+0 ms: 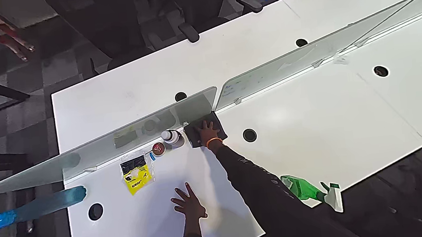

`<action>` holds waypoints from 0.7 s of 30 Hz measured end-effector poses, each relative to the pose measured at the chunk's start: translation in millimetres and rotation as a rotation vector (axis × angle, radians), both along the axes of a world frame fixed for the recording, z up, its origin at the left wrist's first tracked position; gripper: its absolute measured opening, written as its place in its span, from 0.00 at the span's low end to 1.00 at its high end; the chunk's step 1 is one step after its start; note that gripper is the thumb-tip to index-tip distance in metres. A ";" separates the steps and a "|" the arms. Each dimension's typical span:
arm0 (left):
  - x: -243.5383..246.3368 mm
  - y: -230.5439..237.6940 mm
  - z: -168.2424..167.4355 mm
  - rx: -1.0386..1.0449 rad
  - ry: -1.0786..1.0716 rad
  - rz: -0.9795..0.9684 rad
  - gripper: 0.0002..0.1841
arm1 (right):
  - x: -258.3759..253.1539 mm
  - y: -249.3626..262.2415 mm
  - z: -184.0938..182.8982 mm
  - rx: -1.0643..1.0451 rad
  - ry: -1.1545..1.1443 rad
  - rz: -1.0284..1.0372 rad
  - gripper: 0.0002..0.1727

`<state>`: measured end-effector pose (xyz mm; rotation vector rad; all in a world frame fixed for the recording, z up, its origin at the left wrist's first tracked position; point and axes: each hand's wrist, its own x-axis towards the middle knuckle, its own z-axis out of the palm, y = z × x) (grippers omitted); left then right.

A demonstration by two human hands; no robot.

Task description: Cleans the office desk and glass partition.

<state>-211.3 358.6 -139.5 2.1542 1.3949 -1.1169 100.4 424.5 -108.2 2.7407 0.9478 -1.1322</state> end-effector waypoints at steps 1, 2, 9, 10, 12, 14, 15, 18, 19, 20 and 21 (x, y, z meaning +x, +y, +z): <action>0.5 0.0 -1.7 0.012 -0.001 -0.007 0.93 | 1.4 -1.3 1.4 0.016 -0.010 0.010 0.52; 1.6 0.9 -3.6 0.020 0.006 -0.013 0.94 | 2.5 -3.9 1.5 0.041 -0.020 0.028 0.48; 3.2 1.7 -6.3 0.028 0.072 -0.065 0.96 | -8.3 -65.8 -6.5 0.136 -0.023 0.130 0.35; 4.7 2.2 -5.1 0.025 0.068 -0.061 0.96 | -11.9 -76.4 -6.0 0.147 -0.015 0.116 0.35; 3.3 2.1 -5.2 0.038 0.051 -0.050 0.97 | -24.6 -98.4 -6.4 0.152 -0.005 0.092 0.35; 1.1 0.7 -7.3 0.046 0.034 -0.044 0.98 | -41.5 -125.3 -6.8 0.157 0.015 0.072 0.33; -0.2 -0.2 -8.8 0.048 0.032 -0.048 0.98 | -51.6 -140.5 -6.4 0.156 0.031 0.068 0.32; -1.9 -3.4 -9.5 0.040 0.017 -0.049 0.97 | -88.1 -192.4 -0.3 0.154 0.073 0.054 0.29; -1.3 -4.4 -9.6 0.042 0.013 -0.050 0.96 | -100.9 -210.3 0.4 0.149 0.081 0.049 0.27; -1.2 -5.1 -9.6 0.042 0.012 -0.048 0.96 | -114.8 -228.2 0.9 0.146 0.091 0.041 0.25; -2.1 -5.1 -9.2 0.046 0.020 -0.053 0.96 | -129.6 -245.0 1.3 0.143 0.109 0.031 0.24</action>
